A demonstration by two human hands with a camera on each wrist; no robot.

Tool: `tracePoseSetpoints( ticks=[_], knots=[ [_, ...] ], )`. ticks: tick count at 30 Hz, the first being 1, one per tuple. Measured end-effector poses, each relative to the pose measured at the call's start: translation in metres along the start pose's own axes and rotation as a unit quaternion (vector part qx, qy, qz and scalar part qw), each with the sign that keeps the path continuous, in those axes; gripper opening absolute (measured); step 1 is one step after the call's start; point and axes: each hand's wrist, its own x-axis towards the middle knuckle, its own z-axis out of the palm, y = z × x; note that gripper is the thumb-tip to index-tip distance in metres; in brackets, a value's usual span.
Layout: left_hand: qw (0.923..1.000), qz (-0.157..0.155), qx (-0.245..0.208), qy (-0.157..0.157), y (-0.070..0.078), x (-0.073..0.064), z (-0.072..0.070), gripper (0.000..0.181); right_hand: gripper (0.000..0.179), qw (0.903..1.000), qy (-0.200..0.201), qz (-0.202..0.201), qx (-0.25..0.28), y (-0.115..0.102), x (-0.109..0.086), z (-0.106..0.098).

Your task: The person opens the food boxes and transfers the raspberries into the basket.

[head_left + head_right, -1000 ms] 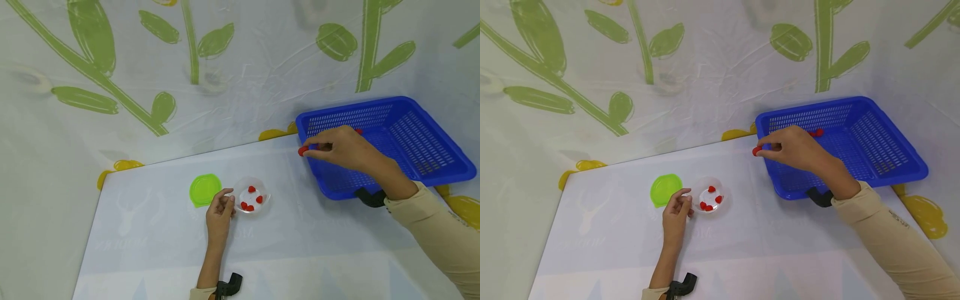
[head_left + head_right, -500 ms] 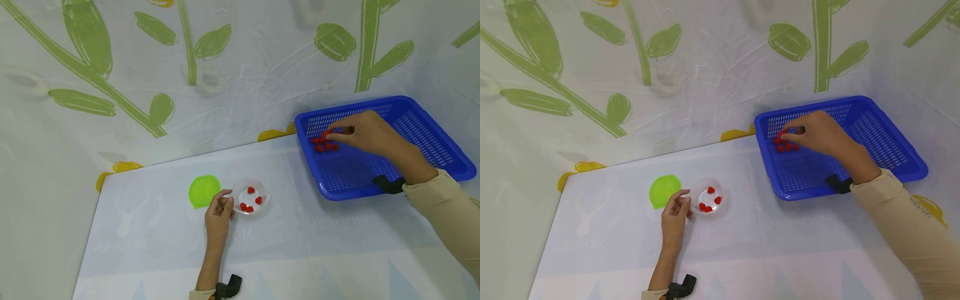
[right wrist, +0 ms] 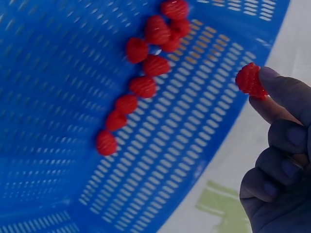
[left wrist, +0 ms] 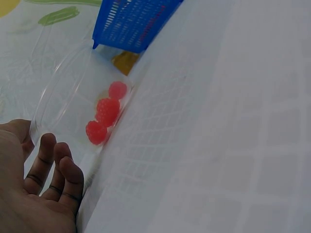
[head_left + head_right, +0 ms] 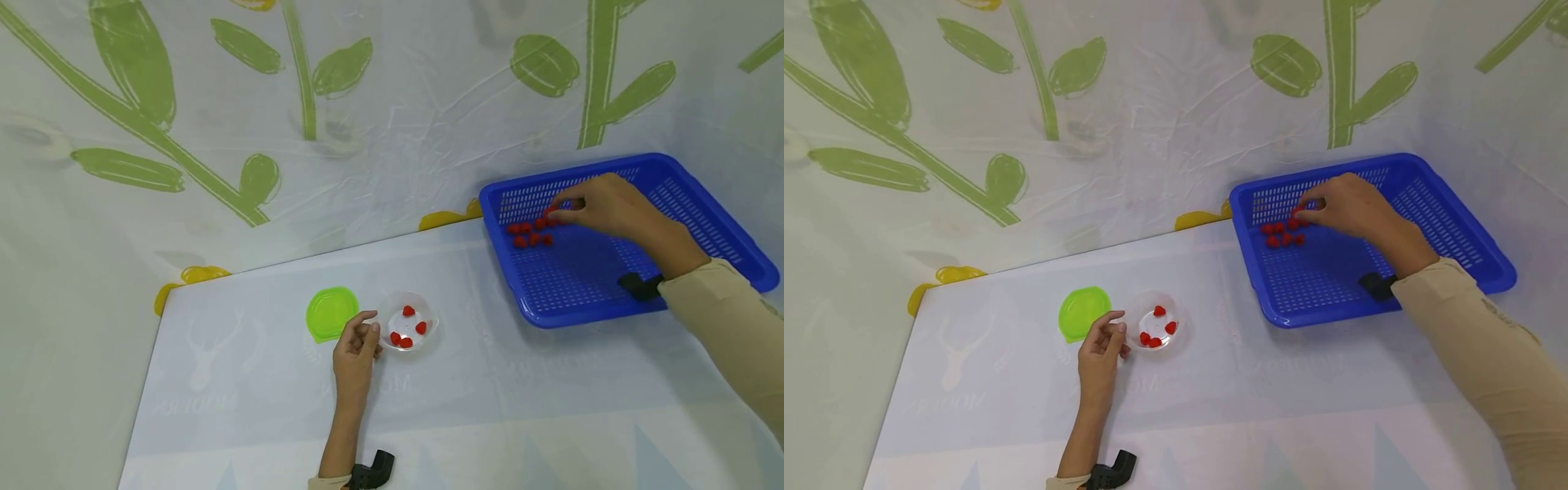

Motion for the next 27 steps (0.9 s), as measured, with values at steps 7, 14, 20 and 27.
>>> tracePoseSetpoints(
  ticks=[7, 14, 20, 27],
  knots=[
    [0.9999, 0.011, 0.009, -0.003, 0.023, -0.004, 0.001, 0.025, 0.034, 0.9993, -0.033, 0.012, -0.013, 0.015, 0.008, 0.006],
    [1.0000, 0.007, 0.005, -0.003, 0.030, -0.005, 0.002, 0.025, 0.030, 0.9982, -0.050, 0.021, -0.028, 0.026, 0.013, 0.015],
    [1.0000, 0.004, 0.001, -0.005, 0.032, -0.005, 0.003, 0.025, 0.028, 0.9982, -0.053, 0.018, -0.023, 0.034, 0.016, 0.025],
    [1.0000, 0.001, 0.005, -0.006, 0.031, -0.005, 0.003, 0.025, 0.031, 0.9963, -0.074, 0.028, -0.034, 0.041, 0.018, 0.032]
  ],
)
